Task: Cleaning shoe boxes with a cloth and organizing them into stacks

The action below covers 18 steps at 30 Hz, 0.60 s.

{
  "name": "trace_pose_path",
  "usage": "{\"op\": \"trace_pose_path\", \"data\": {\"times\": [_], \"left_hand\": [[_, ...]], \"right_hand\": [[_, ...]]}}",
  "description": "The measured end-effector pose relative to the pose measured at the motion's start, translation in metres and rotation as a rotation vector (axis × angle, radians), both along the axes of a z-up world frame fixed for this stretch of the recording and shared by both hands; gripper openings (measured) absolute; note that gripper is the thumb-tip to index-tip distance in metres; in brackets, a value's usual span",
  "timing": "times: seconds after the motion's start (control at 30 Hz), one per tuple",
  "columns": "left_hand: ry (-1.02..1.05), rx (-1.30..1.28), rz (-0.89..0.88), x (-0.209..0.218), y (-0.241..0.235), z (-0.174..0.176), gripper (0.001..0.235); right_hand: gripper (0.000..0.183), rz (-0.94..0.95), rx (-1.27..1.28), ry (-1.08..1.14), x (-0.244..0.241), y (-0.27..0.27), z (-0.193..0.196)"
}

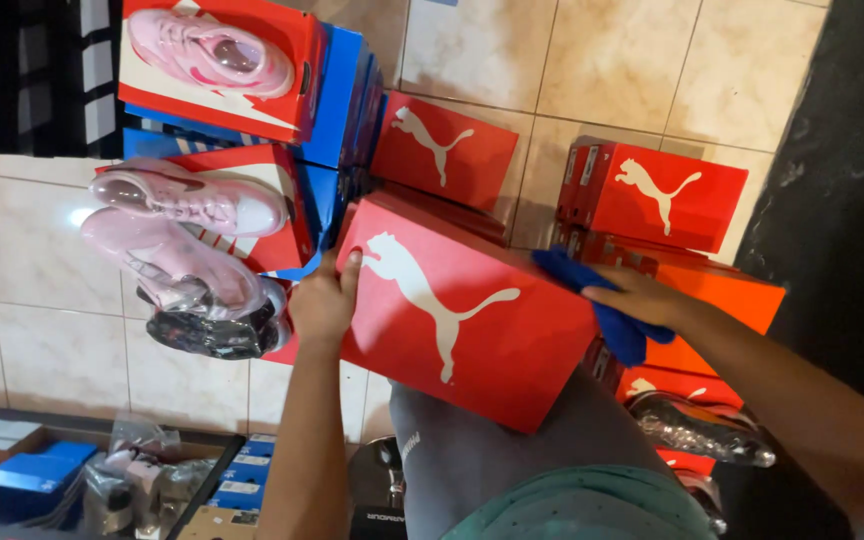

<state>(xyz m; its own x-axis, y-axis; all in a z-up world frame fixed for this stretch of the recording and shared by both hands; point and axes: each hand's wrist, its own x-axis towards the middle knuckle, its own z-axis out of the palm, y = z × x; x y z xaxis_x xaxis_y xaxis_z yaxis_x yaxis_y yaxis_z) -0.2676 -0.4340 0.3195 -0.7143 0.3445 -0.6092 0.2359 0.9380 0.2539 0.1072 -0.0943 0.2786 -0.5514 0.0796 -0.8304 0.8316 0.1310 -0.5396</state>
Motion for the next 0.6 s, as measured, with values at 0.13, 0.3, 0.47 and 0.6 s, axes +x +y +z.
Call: {"op": "trace_pose_path", "data": {"times": [0.13, 0.3, 0.47, 0.6], "left_hand": [[-0.007, 0.005, 0.027, -0.002, 0.01, 0.013, 0.061], [-0.086, 0.268, 0.105, 0.005, 0.013, 0.014, 0.064], [-0.045, 0.692, 0.198, 0.004, -0.012, -0.005, 0.057], [0.17, 0.927, 0.121, 0.01, -0.019, -0.012, 0.05]], "right_hand": [[0.063, 0.127, 0.579, 0.39, -0.053, -0.048, 0.035], [0.061, 0.356, 1.224, 0.552, -0.18, -0.174, 0.027], [0.062, 0.276, 1.134, 0.581, -0.256, -0.274, 0.045], [0.054, 0.3, 1.178, 0.79, -0.192, -0.282, 0.047]]}}
